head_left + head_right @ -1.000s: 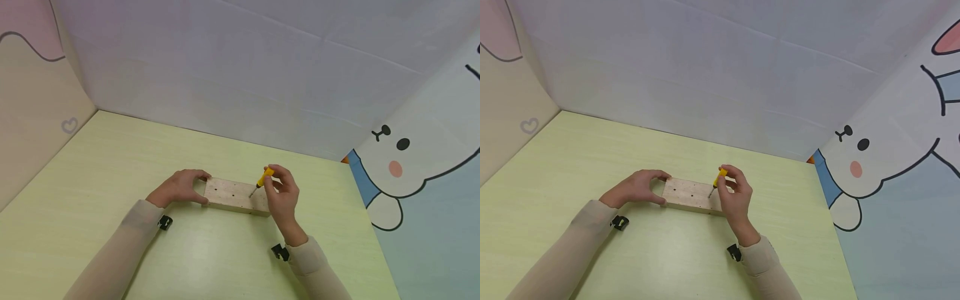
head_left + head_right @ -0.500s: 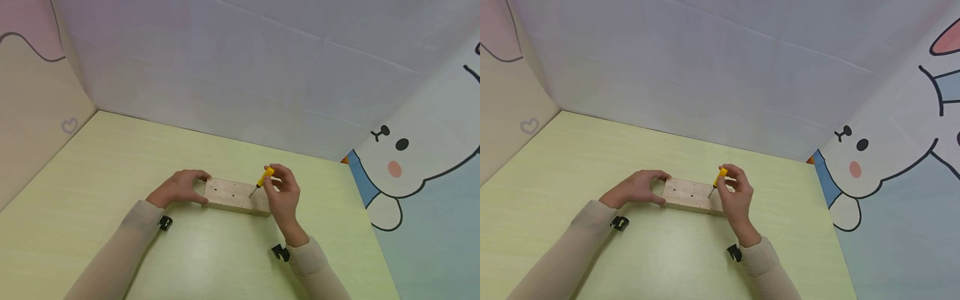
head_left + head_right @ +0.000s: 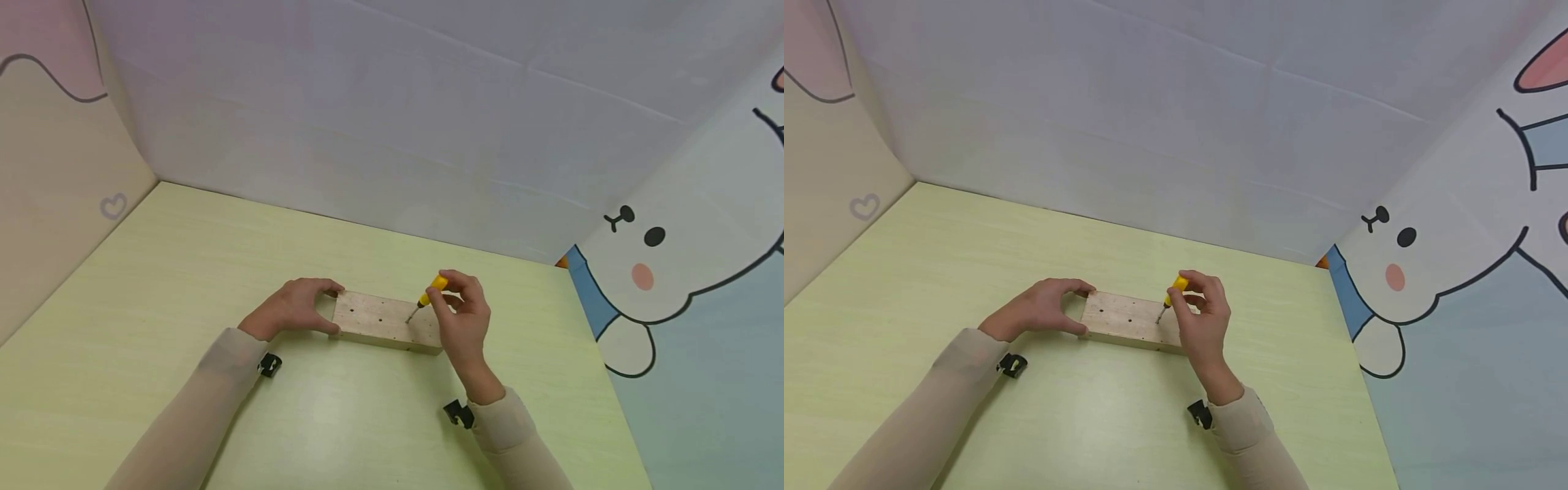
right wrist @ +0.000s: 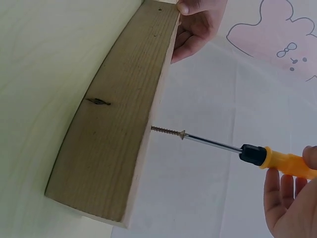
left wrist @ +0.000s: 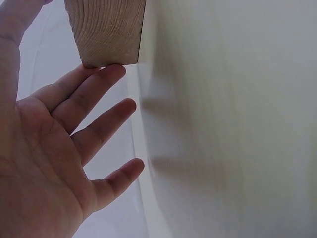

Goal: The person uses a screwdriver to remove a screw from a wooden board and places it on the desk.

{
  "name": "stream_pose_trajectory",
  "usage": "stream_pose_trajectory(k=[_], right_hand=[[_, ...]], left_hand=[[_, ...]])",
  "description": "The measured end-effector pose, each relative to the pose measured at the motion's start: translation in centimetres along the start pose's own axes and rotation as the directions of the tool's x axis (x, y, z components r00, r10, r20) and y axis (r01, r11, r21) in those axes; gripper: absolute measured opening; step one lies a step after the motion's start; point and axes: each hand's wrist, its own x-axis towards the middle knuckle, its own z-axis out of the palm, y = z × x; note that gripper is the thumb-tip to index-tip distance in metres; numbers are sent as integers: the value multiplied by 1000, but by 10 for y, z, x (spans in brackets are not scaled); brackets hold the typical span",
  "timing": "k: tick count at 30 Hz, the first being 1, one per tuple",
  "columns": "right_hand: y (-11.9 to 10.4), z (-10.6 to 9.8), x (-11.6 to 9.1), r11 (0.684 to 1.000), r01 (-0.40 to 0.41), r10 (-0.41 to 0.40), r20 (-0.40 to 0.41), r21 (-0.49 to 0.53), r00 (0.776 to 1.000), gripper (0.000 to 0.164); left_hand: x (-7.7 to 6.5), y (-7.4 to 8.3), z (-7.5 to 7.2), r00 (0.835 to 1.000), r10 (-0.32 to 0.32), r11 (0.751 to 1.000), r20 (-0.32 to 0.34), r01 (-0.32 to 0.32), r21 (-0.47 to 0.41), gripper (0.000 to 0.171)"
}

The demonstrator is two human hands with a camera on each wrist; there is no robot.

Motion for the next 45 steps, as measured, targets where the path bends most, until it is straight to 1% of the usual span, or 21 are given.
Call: stream_pose_trajectory(k=[3,7,10,13,16,20,25,28,33,36,41,43,45], right_hand=[[0,0,0,1000,-5,5,12,14,1000,25],[-2,0,1,1000,-8,7,49,26,999,22],[-3,-1,1,1000,16,-17,68,23,998,21],[-2,-1,0,999,44,-44,60,14,997,20],[-2,-1,0,999,45,-45,50,5,998,22],[-3,-2,0,1000,15,-14,55,-13,998,28],[-4,-1,1,999,-22,26,84,-43,996,27],[-3,-1,0,998,-6,12,84,-66,996,29],[-2,-2,0,996,18,-13,49,-89,999,28],[-2,-2,0,997,24,-20,51,-70,998,26],[-1,-2,0,999,45,-42,99,-25,994,24],[-2,-2,1,999,51,-49,118,-19,992,25],[-2,-1,1,998,55,-52,120,-21,991,26]], left_hand=[[0,1,0,1000,0,1000,2,0,-1,74],[-1,1,-1,1000,0,1000,0,0,7,74],[-1,1,-1,1000,2,1000,-3,-2,6,73],[-1,1,0,1000,3,1000,-4,-3,-1,73],[-1,1,0,1000,2,1000,-2,-2,-6,73],[-1,1,-1,1000,0,1000,-1,0,-3,73],[-1,1,-1,1000,-1,1000,0,1,-3,73],[-1,1,-1,1000,0,1000,1,0,-4,73],[-1,1,-1,1000,1,1000,2,-1,-6,73],[-1,1,-1,1000,-1,1000,3,1,-1,73],[-1,1,-1,1000,-1,1000,4,1,-1,73],[-1,1,-1,1000,1,1000,3,-1,-2,73],[-1,1,-1,1000,2,1000,3,-2,-2,73]])
